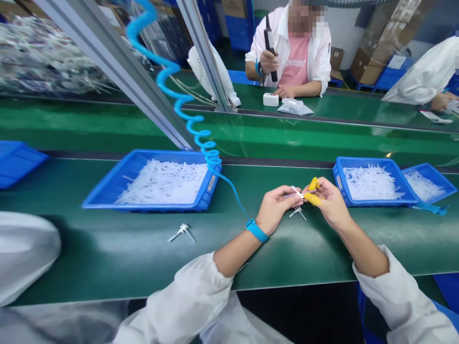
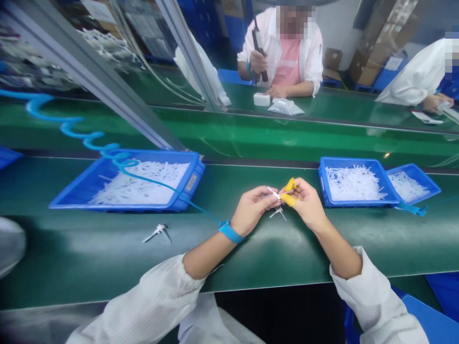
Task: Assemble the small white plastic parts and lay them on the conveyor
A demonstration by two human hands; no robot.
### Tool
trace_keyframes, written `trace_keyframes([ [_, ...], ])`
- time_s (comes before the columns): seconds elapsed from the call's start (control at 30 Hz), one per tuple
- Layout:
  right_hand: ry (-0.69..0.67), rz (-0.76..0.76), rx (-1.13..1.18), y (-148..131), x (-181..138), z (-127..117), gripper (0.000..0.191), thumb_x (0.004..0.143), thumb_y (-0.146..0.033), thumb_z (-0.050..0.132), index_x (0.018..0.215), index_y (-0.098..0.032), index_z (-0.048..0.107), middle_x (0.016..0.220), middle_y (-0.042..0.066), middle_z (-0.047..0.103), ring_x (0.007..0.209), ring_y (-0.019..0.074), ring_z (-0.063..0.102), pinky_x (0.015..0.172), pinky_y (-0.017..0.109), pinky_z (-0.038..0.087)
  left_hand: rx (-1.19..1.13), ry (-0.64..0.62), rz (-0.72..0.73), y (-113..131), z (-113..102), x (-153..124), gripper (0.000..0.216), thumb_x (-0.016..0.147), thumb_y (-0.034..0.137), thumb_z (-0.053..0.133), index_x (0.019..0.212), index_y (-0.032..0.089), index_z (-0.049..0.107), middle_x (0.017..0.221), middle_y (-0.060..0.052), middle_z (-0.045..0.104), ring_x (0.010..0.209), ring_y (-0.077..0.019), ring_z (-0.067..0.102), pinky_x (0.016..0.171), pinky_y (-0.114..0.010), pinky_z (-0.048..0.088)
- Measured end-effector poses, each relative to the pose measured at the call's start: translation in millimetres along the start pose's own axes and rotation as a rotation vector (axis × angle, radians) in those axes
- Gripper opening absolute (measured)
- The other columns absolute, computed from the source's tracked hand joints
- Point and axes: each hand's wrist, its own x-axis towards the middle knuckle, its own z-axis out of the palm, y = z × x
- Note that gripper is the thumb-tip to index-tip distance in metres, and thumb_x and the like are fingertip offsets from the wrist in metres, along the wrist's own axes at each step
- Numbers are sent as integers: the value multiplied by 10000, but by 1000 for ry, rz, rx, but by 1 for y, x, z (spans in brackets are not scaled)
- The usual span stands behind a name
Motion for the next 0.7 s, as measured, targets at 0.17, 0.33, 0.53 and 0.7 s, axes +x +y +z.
trace_keyframes([
  [0.17, 7, 11, -23, 0, -2, 3, 327, 745, -416, 937, 873, -260, 681, 933, 34, 733, 893, 230, 684, 866, 394, 580, 66, 9, 41, 3, 1, -2, 395, 721, 434, 959, 887, 153, 736, 1047, -81, 783, 872, -223, 776, 922, -426, 667],
  [0.33, 23, 37, -1, 2, -3, 2, 350, 710, -400, 960, 817, -257, 659, 880, 21, 731, 839, 222, 667, 821, 378, 563, 167, -16, 110, 8, 0, -3, 379, 749, 453, 934, 859, 157, 724, 1000, -87, 785, 901, -239, 773, 926, -427, 652],
  [0.53, 9, 54, -3, 2, -2, 2, 312, 705, -354, 962, 792, -252, 679, 820, 3, 705, 781, 199, 627, 770, 343, 528, 231, -21, 163, 6, -2, -4, 330, 773, 436, 917, 863, 162, 755, 962, -78, 770, 906, -233, 764, 892, -390, 649],
  [0.7, -9, 60, 3, 2, -2, 4, 292, 704, -355, 970, 784, -243, 712, 800, -2, 696, 750, 176, 608, 739, 317, 515, 333, -2, 237, 4, -6, -4, 254, 825, 401, 878, 887, 166, 800, 927, -73, 735, 875, -207, 742, 819, -319, 629],
])
